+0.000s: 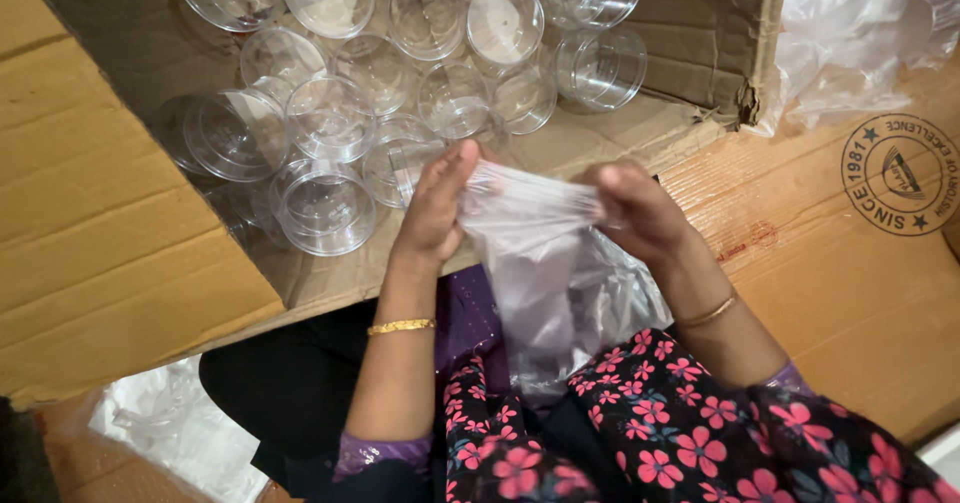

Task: The person sits on the floor in front of an open cardboard box filled with clear plastic containers and pulls plastic bags from a pile. They place containers into the bags one at a time, gather and twist the bag openings, and set the wrapped containers back into the box. At the end they pick up a small cup of tea and hold it with both hands.

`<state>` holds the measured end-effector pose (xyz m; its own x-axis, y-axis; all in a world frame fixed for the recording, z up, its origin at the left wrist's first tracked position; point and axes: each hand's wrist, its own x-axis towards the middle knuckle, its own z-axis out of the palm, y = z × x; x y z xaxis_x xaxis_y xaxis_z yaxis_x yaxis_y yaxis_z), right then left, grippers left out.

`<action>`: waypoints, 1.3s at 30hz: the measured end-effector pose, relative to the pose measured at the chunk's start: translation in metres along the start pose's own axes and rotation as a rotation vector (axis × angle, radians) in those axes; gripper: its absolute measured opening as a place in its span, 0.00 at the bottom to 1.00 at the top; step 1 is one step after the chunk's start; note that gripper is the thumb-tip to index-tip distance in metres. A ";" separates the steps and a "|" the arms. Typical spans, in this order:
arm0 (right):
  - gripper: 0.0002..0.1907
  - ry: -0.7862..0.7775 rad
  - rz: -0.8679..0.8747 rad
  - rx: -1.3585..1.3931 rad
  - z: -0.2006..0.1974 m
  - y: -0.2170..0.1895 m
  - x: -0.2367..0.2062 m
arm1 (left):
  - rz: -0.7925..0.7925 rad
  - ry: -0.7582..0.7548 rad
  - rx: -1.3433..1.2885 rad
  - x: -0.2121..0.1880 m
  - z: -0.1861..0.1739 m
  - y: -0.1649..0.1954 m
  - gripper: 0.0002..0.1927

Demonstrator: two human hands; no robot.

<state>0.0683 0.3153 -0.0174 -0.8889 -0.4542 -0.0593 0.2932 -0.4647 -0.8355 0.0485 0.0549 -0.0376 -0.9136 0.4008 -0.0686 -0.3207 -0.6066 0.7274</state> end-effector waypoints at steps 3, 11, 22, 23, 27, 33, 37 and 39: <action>0.24 -0.124 -0.269 0.193 -0.010 -0.002 -0.002 | 0.078 -0.006 -0.092 0.004 0.000 0.002 0.10; 0.20 -0.161 -0.204 0.020 -0.017 -0.052 -0.012 | 0.087 -0.073 0.420 0.007 -0.024 0.001 0.15; 0.18 -0.033 0.274 -1.731 -0.078 0.003 0.200 | -0.314 0.511 1.915 0.158 -0.068 -0.037 0.11; 0.24 -0.097 0.299 -1.565 -0.082 0.017 0.204 | -0.291 0.543 1.921 0.155 -0.077 -0.033 0.12; 0.31 -0.311 0.137 -1.204 -0.074 0.042 0.199 | -0.381 0.454 1.987 0.138 -0.093 -0.013 0.13; 0.18 0.354 -0.036 -1.371 -0.014 -0.044 0.110 | 0.143 0.457 1.593 0.101 -0.032 0.005 0.18; 0.11 0.485 -0.552 -1.561 0.008 -0.069 -0.002 | 0.305 0.170 1.025 0.054 0.032 -0.020 0.21; 0.18 0.533 -0.582 -1.325 0.001 -0.055 -0.041 | 0.448 0.028 1.017 0.040 0.050 -0.022 0.15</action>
<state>0.0893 0.3585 0.0319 -0.8686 -0.0059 0.4955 -0.3834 0.6414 -0.6646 0.0318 0.1189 -0.0226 -0.9049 0.2631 0.3344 0.3823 0.1577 0.9105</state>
